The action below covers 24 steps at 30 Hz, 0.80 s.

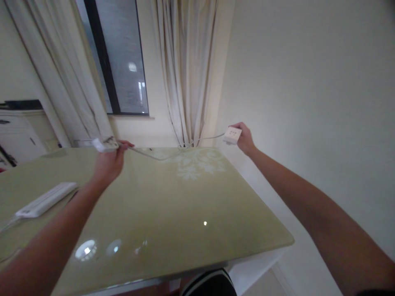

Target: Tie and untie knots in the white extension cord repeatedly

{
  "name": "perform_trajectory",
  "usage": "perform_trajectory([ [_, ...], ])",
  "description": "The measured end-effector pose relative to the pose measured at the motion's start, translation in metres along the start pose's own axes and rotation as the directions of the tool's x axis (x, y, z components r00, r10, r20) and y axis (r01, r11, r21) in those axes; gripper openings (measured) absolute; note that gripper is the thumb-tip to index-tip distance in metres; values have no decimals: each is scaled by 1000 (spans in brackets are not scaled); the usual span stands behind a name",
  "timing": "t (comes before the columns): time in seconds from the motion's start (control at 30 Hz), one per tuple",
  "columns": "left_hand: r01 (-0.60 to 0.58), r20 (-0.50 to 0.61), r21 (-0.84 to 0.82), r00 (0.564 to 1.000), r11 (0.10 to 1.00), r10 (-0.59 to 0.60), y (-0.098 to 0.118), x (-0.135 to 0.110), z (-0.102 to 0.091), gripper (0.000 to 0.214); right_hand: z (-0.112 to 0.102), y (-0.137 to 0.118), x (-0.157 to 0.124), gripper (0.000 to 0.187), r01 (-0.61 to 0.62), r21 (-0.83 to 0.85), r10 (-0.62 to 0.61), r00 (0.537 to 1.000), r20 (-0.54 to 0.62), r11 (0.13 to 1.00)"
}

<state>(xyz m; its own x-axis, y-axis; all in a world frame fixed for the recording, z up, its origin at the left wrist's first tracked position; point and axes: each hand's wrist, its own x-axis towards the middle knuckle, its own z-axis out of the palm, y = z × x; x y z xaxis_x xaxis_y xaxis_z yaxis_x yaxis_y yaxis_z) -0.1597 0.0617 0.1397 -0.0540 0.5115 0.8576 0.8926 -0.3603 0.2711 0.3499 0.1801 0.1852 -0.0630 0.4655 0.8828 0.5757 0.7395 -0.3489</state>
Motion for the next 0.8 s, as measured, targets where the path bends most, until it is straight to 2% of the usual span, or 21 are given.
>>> perform_trajectory([
  [0.03, 15, 25, -76, 1000, 997, -13, 13, -16, 16, 66, 15, -11, -22, 20, -54, 78, 49, 996, 69, 996],
  [0.1, 106, 106, -289, 991, 951, -78, 43, -51, 48, 56, 47, -33, -67, 22, -145, 162, 130, 986, 99, 976],
  [0.13, 195, 166, -405, 976, 893, -138, 58, -68, 65, 52, 63, -45, -90, 24, -177, 169, 162, 982, 100, 970],
  [0.2, 379, 321, -585, 920, 717, -225, 87, -96, 97, 52, 92, -67, -134, 31, -241, 203, 214, 966, 147, 949],
  [0.27, 507, 409, -613, 860, 606, -305, 110, -116, 123, 56, 117, -86, -173, 33, -371, 281, 326, 925, 193, 885],
  [0.33, 543, 414, -615, 839, 572, -352, 124, -131, 137, 56, 134, -101, -200, 36, -502, 379, 464, 865, 193, 777],
  [0.43, 533, 384, -642, 846, 551, -370, 134, -143, 139, 51, 143, -113, -215, 39, -588, 482, 596, 787, 156, 649],
  [0.5, 523, 371, -652, 851, 548, -371, 136, -148, 134, 49, 142, -115, -215, 41, -602, 519, 635, 760, 140, 607],
  [0.57, 510, 394, -616, 859, 600, -326, 137, -153, 130, 47, 140, -116, -212, 41, -617, 535, 634, 751, 183, 577],
  [0.67, 442, 456, -546, 869, 712, -190, 139, -158, 128, 39, 140, -120, -214, 40, -638, 551, 538, 763, 359, 537],
  [0.73, 413, 445, -551, 881, 725, -164, 141, -161, 129, 35, 142, -125, -218, 37, -623, 577, 424, 782, 456, 529],
  [0.8, 421, 410, -572, 890, 704, -200, 142, -162, 131, 33, 143, -128, -221, 37, -569, 600, 314, 819, 481, 563],
])
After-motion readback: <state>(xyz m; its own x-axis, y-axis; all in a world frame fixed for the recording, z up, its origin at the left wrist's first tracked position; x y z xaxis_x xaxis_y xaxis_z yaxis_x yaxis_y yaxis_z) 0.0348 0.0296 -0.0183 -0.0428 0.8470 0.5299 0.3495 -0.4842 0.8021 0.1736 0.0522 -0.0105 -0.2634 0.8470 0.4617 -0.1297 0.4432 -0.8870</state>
